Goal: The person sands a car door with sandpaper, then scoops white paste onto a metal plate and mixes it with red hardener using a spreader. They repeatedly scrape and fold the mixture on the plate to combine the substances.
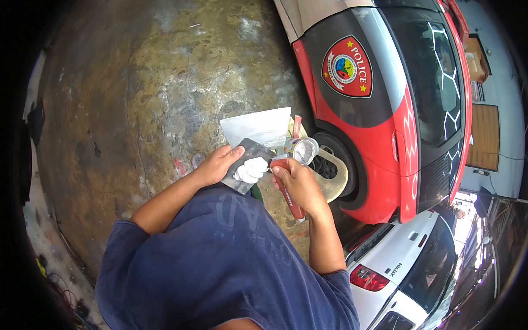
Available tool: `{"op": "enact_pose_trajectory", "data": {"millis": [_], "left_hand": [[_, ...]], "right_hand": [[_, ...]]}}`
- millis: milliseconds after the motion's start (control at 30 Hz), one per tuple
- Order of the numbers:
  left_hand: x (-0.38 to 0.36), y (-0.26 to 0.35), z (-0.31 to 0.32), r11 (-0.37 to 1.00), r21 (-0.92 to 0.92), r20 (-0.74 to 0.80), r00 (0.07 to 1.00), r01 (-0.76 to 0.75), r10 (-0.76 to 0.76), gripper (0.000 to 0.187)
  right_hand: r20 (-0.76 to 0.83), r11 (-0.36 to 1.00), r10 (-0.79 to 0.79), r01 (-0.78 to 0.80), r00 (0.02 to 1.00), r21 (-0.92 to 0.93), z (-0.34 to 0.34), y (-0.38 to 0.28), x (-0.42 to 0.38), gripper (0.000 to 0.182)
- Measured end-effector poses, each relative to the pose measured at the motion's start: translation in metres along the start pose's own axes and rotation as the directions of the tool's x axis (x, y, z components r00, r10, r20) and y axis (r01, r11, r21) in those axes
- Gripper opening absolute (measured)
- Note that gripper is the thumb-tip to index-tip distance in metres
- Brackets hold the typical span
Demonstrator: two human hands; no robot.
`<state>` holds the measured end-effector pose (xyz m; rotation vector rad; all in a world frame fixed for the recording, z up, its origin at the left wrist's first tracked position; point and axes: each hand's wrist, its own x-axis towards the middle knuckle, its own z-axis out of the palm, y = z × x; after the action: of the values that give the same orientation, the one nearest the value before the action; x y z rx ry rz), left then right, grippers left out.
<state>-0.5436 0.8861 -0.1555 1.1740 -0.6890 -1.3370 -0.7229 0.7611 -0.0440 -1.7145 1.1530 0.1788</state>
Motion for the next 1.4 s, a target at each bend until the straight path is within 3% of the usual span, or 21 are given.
{"op": "enact_pose_trajectory", "data": {"millis": [267,667,767,967,1067,1400], "left_hand": [[0.003,-0.008,-0.003,0.999,-0.038,0.066,0.997,0.029,-0.026,0.046],[0.001,-0.004,-0.001,0.999,-0.05,0.025,1.0,0.009,-0.007,0.046],[0.004,-0.017,-0.003,1.0,0.006,0.011,1.0,-0.016,0.016,0.047],[0.0,0.004,-0.009,0.976,0.206,0.017,0.997,0.07,-0.075,0.052],[0.001,-0.003,-0.005,0.984,0.179,-0.042,0.999,0.011,-0.003,0.059],[0.016,-0.036,-0.005,0.952,0.303,-0.095,0.995,0.051,-0.023,0.059]], "right_hand": [[-0.021,0.999,0.012,-0.013,1.0,-0.047,-0.001,-0.006,-0.001,0.021],[-0.064,0.998,-0.002,-0.002,0.998,-0.07,0.003,-0.007,-0.004,0.023],[-0.07,0.995,-0.021,0.015,0.997,-0.096,0.004,-0.007,-0.003,0.021],[-0.106,0.984,-0.076,0.058,0.991,-0.166,0.007,-0.008,0.0,0.021],[-0.115,0.979,-0.118,0.096,0.986,-0.18,0.007,-0.008,0.001,0.021],[-0.13,0.978,-0.122,0.096,0.984,-0.188,0.001,0.013,0.014,0.023]]}}
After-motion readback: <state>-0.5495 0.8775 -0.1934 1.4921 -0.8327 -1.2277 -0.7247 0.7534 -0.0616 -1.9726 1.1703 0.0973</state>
